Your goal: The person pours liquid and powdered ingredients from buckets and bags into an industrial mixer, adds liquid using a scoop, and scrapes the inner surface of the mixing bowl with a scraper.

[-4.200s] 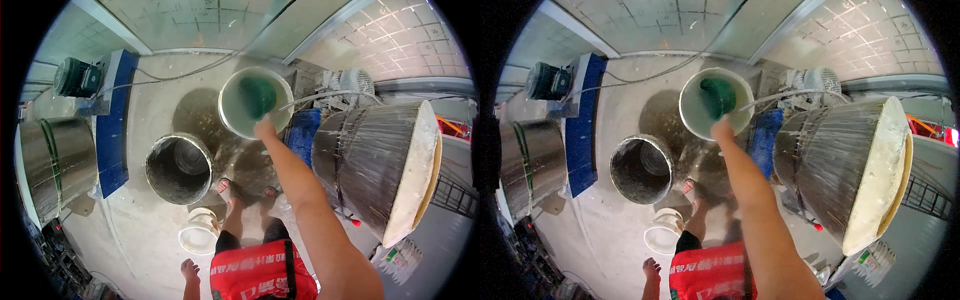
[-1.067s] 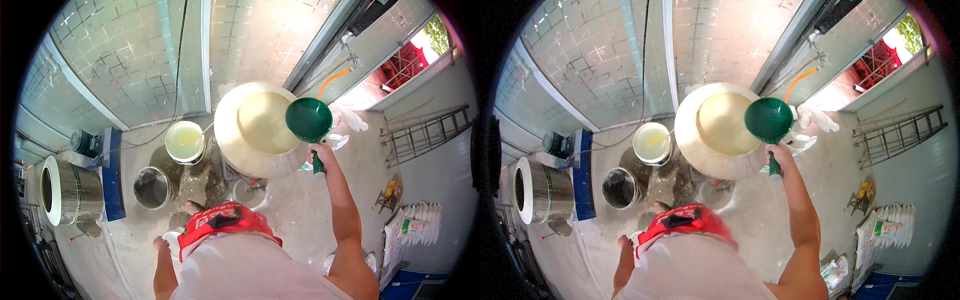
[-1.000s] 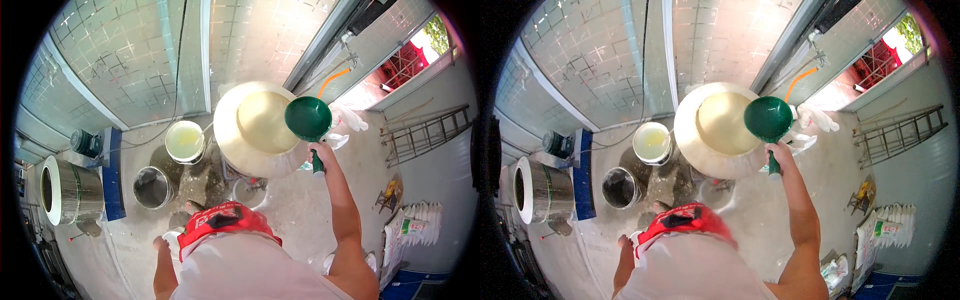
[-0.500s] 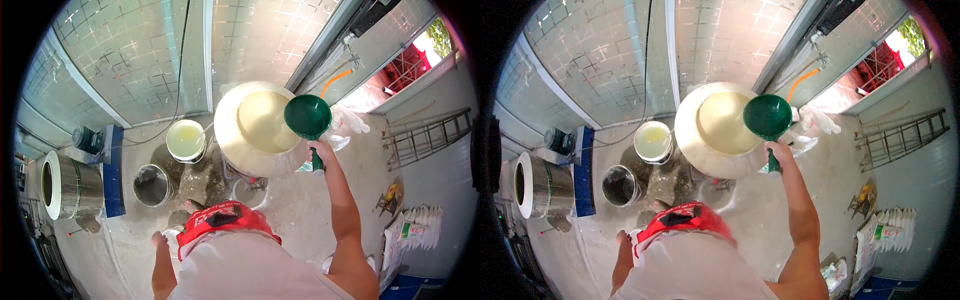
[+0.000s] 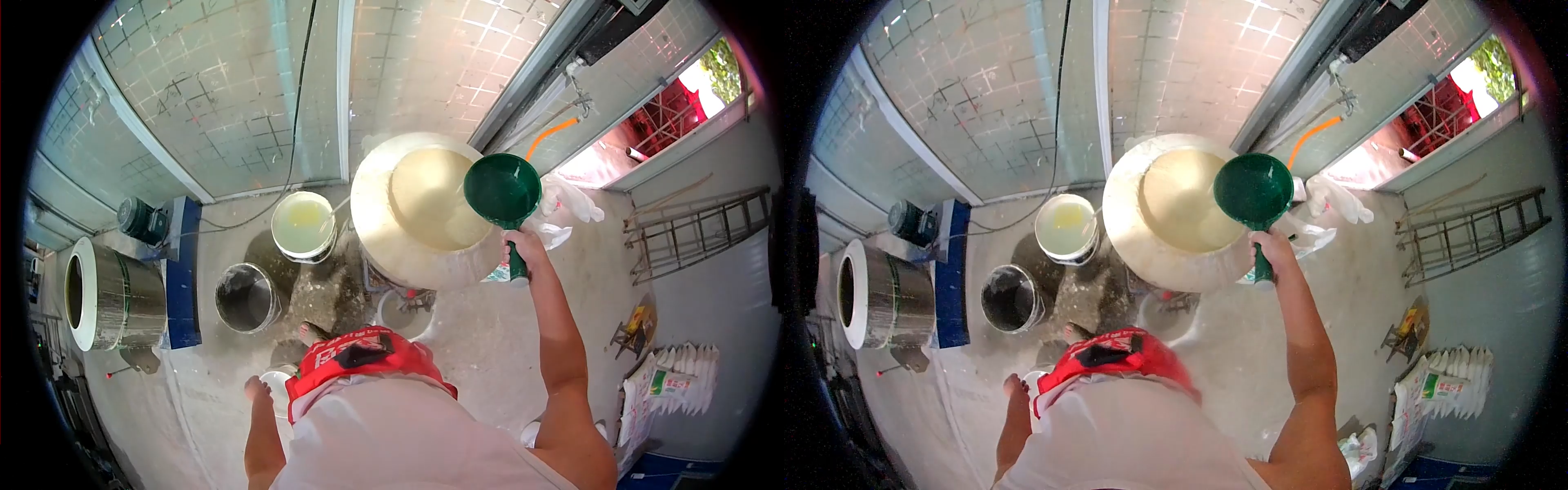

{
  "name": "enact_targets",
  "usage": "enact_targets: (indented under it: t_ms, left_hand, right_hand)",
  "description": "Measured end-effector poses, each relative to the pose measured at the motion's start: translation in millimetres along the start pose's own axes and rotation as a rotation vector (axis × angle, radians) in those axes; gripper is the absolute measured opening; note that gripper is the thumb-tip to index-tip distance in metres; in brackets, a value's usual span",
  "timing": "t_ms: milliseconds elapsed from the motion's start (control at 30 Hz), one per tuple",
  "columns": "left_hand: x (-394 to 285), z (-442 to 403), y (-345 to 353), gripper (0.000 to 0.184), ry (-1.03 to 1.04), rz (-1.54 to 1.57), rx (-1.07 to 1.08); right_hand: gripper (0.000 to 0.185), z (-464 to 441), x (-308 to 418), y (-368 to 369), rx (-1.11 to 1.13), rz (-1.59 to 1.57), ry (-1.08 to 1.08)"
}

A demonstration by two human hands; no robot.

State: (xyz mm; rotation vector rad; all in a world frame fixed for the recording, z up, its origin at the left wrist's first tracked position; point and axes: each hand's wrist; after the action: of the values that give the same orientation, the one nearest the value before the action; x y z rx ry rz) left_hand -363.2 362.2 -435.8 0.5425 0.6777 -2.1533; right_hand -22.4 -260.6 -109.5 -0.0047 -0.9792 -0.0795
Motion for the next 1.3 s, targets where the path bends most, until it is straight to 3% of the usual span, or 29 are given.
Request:
enact_targets:
  t_ms: [467, 800, 1100, 1200, 1300]
  left_hand:
    - [4, 3, -6, 0.011, 0.019, 0.048, 0.021]
    - [13, 0, -14, 0.016, 0.012, 0.044, -0.016]
    - [21, -2, -19, 0.018, -0.016, 0.068, -0.022]
    - [19, 3, -18, 0.018, -0.018, 0.037, -0.035]
    - [22, -4, -19, 0.017, -0.032, 0.040, -0.024]
  right_hand:
    - [0.008, -11, -4, 6, -0.010, 0.146, -0.057]
    - [0.005, -18, 2, 16, 0.003, 0.217, -0.056]
    - [0.036, -31, -4, 14, 0.043, 0.134, -0.102]
    - [0.038, -30, -1, 18, 0.015, 0.174, -0.096]
    - [0.013, -29, 0, 21, 0.005, 0.251, -0.091]
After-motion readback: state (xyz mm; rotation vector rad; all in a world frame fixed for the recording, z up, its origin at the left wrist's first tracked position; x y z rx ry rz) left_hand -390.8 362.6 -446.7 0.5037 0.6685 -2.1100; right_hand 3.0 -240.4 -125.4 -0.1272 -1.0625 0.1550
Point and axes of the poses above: each hand's wrist, its own z-axis away from the middle knuckle, its own y-axis out of the palm, x = y × z, and after that the axes turned 9 degrees about x, right-handed
